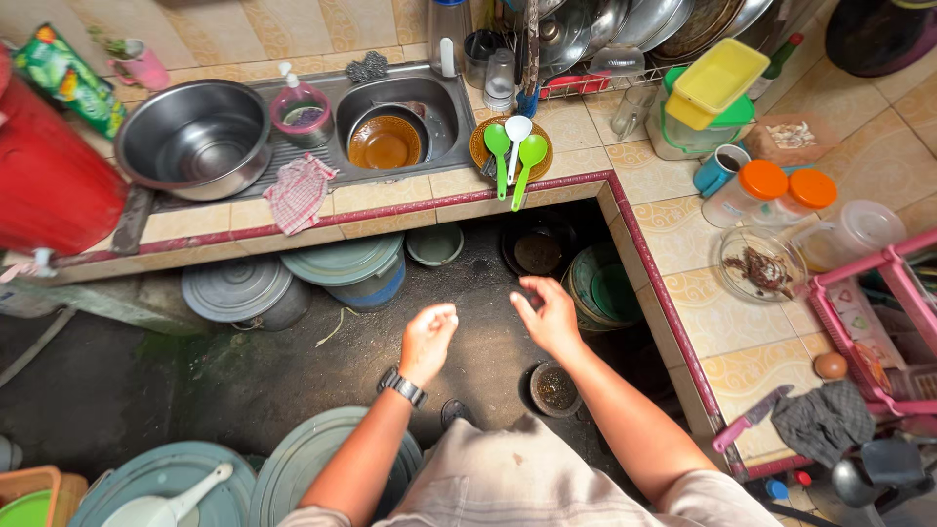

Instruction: The person washes and dries several kitchen utensils at a sink. They rinse a green ladle, a white ladle, and a metal spoon in a metal bowl, then dry each with a cloth and place them in a hanging container.

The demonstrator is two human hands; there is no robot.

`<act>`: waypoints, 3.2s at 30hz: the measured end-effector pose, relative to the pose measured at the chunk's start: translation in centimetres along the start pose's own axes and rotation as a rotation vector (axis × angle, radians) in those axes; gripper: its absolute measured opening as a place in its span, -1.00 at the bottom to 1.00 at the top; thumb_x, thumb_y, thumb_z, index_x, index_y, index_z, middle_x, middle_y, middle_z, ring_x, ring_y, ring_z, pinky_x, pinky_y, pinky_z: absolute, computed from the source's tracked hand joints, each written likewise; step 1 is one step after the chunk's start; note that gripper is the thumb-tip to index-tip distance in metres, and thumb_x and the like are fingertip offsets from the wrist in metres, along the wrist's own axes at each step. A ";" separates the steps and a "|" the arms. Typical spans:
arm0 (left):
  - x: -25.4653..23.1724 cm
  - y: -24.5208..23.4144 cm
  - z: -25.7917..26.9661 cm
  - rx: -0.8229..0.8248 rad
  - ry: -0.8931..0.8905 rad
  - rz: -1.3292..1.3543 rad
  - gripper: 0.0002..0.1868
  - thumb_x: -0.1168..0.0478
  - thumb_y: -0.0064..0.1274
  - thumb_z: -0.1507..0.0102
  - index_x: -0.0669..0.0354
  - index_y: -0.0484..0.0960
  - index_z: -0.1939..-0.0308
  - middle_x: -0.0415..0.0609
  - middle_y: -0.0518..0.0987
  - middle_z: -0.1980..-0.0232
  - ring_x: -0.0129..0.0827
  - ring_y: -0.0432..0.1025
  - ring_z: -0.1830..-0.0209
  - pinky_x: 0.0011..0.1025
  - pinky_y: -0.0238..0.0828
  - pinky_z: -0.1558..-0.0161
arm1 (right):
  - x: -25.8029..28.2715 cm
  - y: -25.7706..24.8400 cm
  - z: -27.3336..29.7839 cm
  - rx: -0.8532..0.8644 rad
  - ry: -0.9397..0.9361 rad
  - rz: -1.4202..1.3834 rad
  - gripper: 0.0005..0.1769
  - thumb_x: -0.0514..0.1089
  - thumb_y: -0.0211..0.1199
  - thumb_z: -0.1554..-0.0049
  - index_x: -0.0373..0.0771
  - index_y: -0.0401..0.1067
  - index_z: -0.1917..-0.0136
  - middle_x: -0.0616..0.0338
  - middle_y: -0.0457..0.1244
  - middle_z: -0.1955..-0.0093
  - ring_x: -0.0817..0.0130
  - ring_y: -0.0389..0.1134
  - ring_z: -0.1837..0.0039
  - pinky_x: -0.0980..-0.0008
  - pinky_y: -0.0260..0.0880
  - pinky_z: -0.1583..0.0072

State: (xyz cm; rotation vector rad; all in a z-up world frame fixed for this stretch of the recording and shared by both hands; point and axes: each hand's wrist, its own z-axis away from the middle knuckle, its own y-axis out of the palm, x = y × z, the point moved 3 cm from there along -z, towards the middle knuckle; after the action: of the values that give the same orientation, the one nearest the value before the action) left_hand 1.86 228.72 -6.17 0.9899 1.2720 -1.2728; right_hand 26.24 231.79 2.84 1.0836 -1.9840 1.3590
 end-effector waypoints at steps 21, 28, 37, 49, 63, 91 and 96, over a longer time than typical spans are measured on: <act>-3.4 -4.1 -18.7 -0.133 0.080 0.072 -0.72 0.29 0.15 -0.29 0.29 0.63 -0.08 0.00 0.70 -0.01 -0.43 0.57 0.00 -0.49 0.49 -0.05 | -12.1 11.7 -28.1 0.246 0.145 0.534 -0.44 0.08 0.36 -0.07 -0.19 0.40 -0.27 -0.19 0.32 -0.08 -0.18 0.38 -0.09 -0.06 0.40 -0.08; -4.8 -2.7 -25.2 -0.195 0.076 0.025 -0.75 0.28 0.16 -0.30 0.30 0.66 -0.04 -0.01 0.73 0.04 -0.44 0.59 0.05 -0.49 0.50 -0.01 | -14.7 13.2 -33.1 0.463 0.331 0.589 -0.43 0.12 0.31 -0.12 -0.23 0.36 -0.28 -0.21 0.36 -0.11 -0.14 0.42 -0.14 -0.03 0.42 -0.15; -5.8 0.6 -29.9 -0.121 0.018 0.031 -0.74 0.26 0.14 -0.31 0.28 0.65 -0.06 -0.02 0.71 0.03 -0.43 0.57 0.05 -0.47 0.49 -0.02 | -14.6 12.8 -34.6 0.566 0.391 0.542 -0.43 0.10 0.34 -0.09 -0.20 0.34 -0.27 -0.21 0.38 -0.05 -0.13 0.43 -0.13 0.01 0.40 -0.18; -5.1 -0.9 -33.2 -0.128 0.072 0.082 -0.75 0.26 0.14 -0.32 0.27 0.65 -0.05 -0.03 0.69 0.00 -0.44 0.55 -0.01 -0.47 0.47 -0.07 | -17.3 12.0 -34.5 0.316 0.457 0.102 -0.58 -0.04 0.42 0.03 -0.27 0.40 -0.02 -0.05 0.39 0.25 0.09 0.48 0.15 0.20 0.46 0.02; -3.2 -9.2 -30.2 -0.291 0.091 0.106 -0.74 0.19 0.08 -0.37 0.25 0.66 -0.06 -0.13 0.69 0.01 -0.48 0.54 0.01 -0.48 0.47 -0.07 | -4.2 21.0 -33.3 0.457 0.114 -0.240 -0.66 -0.21 0.41 -0.02 -0.29 0.43 -0.05 0.29 0.37 0.32 0.62 0.27 0.34 0.55 0.28 0.26; 3.0 -45.5 -18.0 -0.706 -0.138 0.331 -0.55 0.01 -0.10 -0.42 0.25 0.55 -0.22 -0.06 0.64 -0.14 -0.39 0.50 -0.14 -0.39 0.39 -0.15 | 13.9 68.0 -39.7 0.556 0.160 0.024 -0.53 0.09 0.47 -0.04 -0.23 0.52 -0.10 -0.06 0.43 0.08 0.07 0.49 -0.06 0.21 0.43 -0.15; 4.0 -46.0 -17.4 -0.820 -0.108 0.294 -0.65 0.11 -0.04 -0.41 0.27 0.64 -0.13 -0.09 0.68 0.00 -0.45 0.52 0.02 -0.45 0.42 0.01 | 11.4 71.9 -39.7 0.695 0.058 0.264 -0.46 0.06 0.43 -0.07 -0.15 0.45 -0.25 -0.15 0.39 -0.11 -0.02 0.41 -0.21 0.13 0.39 -0.25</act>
State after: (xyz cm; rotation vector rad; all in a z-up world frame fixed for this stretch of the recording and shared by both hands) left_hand -45.93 240.99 -5.57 0.4743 1.3284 -0.4781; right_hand -41.02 278.12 -11.50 1.0541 -1.6808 2.2964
